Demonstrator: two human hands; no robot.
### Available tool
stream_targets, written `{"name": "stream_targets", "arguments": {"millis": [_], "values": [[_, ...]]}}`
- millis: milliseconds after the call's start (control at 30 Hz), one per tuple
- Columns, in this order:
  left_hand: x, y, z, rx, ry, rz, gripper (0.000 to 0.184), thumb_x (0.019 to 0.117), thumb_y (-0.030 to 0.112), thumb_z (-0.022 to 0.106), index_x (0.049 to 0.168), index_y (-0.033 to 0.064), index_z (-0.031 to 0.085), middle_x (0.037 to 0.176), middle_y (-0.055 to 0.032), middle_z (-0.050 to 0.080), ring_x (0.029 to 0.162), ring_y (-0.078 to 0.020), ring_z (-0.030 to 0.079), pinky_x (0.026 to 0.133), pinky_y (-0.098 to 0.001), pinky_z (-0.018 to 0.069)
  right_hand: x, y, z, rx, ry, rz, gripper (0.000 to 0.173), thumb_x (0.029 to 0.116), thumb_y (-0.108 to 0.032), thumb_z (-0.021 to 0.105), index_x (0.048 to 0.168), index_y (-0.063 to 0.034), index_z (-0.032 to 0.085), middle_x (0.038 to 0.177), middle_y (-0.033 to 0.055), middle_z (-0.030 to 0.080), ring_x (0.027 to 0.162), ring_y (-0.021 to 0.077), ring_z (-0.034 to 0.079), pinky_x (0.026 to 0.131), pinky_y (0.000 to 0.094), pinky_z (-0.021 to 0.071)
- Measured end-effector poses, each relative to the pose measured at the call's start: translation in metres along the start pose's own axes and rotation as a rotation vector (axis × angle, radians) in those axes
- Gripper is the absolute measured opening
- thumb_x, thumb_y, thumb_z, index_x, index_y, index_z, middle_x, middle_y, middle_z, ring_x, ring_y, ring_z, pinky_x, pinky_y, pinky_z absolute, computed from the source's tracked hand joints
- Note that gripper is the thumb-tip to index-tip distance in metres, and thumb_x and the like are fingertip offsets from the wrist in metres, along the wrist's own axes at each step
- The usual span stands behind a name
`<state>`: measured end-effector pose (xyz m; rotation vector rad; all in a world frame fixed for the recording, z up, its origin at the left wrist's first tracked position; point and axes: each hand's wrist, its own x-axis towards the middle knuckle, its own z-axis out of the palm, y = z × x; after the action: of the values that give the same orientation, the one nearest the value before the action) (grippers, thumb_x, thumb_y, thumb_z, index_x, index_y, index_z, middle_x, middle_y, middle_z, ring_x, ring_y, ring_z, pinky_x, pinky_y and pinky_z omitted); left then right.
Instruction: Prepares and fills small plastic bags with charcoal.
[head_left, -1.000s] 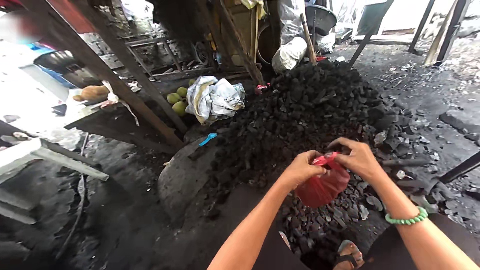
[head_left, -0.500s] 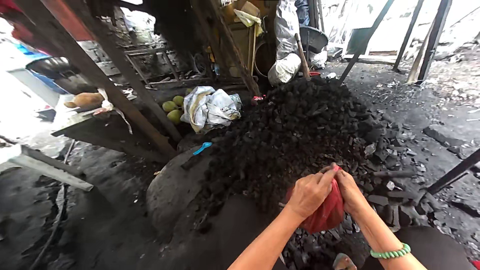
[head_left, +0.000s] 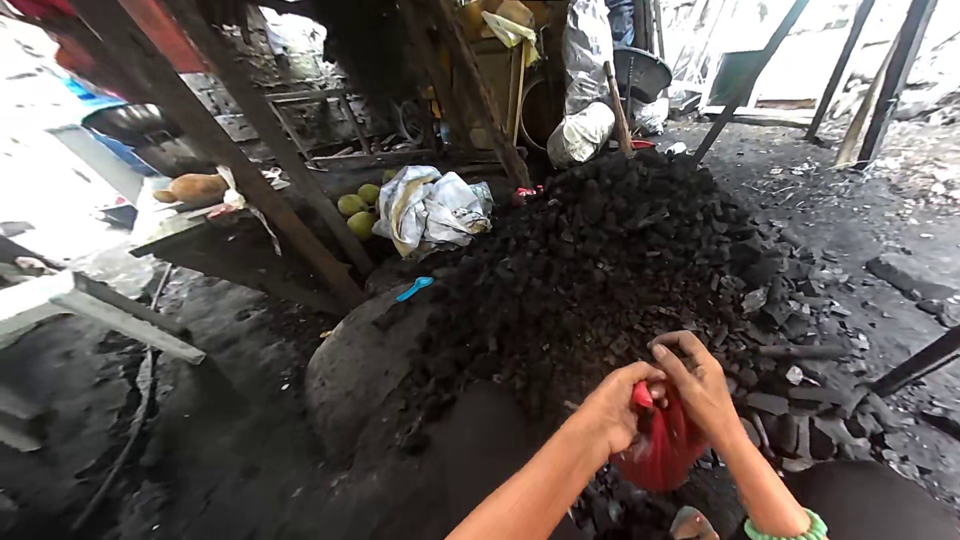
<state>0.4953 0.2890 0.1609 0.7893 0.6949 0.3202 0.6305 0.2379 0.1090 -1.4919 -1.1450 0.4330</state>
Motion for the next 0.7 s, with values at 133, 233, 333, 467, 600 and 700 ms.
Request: {"name": "stream_targets", "arguments": {"millis": [133,233,333,467,600,700], "values": [[0.002,-0.011,0.001,-0.19,0.141,0.02,0.027,0.1059,0.018,0.044,0.082,0.0135,0.055,0.068,0.0012,0.056,0.059,-0.0079,0.056,0.057,-0.0216,0.0494,-0.012,0.018,0.008,0.014,0.024,-0.154,0.045,0.1015,-0.051,0.049,0.09,-0.0102,0.062,0.075,-0.0075,0.06,0.067,-0.0023,0.058,0.063,0.0186,0.0507],[0.0,-0.006,-0.011,-0.056,0.029,0.007,0.056,0.1116,0.043,0.026,0.085,0.0088,0.061,0.07,-0.0018,0.062,0.062,-0.0099,0.061,0.061,-0.0245,0.0523,-0.018,0.031,0.001,0.039,0.036,-0.387,0.061,0.0833,-0.07,0.067,0.094,-0.0099,0.064,0.088,-0.0059,0.063,0.081,-0.0047,0.059,0.072,0.0147,0.0524],[-0.003,0.004,-0.016,0.047,-0.058,0.016,0.066,0.1109,0.051,0.019,0.094,0.0057,0.065,0.079,-0.003,0.066,0.073,-0.0114,0.065,0.072,-0.0275,0.0553,-0.019,0.034,-0.006,-0.122,0.122,-0.584,0.051,0.0875,-0.054,0.074,0.1,-0.0051,0.065,0.096,0.0034,0.067,0.094,0.0014,0.064,0.086,0.0168,0.0535],[-0.008,0.009,-0.009,0.376,-0.094,0.109,0.058,0.1124,0.043,0.021,0.102,0.0057,0.065,0.085,0.0013,0.062,0.071,-0.0045,0.057,0.069,-0.0216,0.0497,-0.011,0.03,-0.008,-0.328,0.3,-0.711,0.032,0.099,-0.027,0.064,0.077,-0.0036,0.066,0.075,0.0083,0.063,0.076,0.0137,0.062,0.075,0.0237,0.052],[-0.022,0.019,0.003,1.143,-0.004,0.329,0.055,0.1103,0.045,0.035,0.113,0.0045,0.073,0.11,-0.0089,0.063,0.09,-0.0179,0.062,0.08,-0.0393,0.0518,0.002,0.02,-0.017,-0.521,0.328,-0.831,0.025,0.0913,-0.019,0.064,0.072,-0.0034,0.063,0.07,0.0102,0.062,0.069,0.0239,0.062,0.068,0.0367,0.0512],[-0.027,0.02,0.007,1.418,0.018,0.439,0.059,0.1085,0.05,0.038,0.108,0.0042,0.075,0.11,-0.016,0.063,0.098,-0.0295,0.064,0.084,-0.0505,0.0528,0.007,0.02,-0.015,-0.544,0.326,-0.86,0.027,0.093,-0.016,0.061,0.071,-0.0019,0.061,0.069,0.0109,0.06,0.067,0.0249,0.061,0.065,0.0372,0.05]]}}
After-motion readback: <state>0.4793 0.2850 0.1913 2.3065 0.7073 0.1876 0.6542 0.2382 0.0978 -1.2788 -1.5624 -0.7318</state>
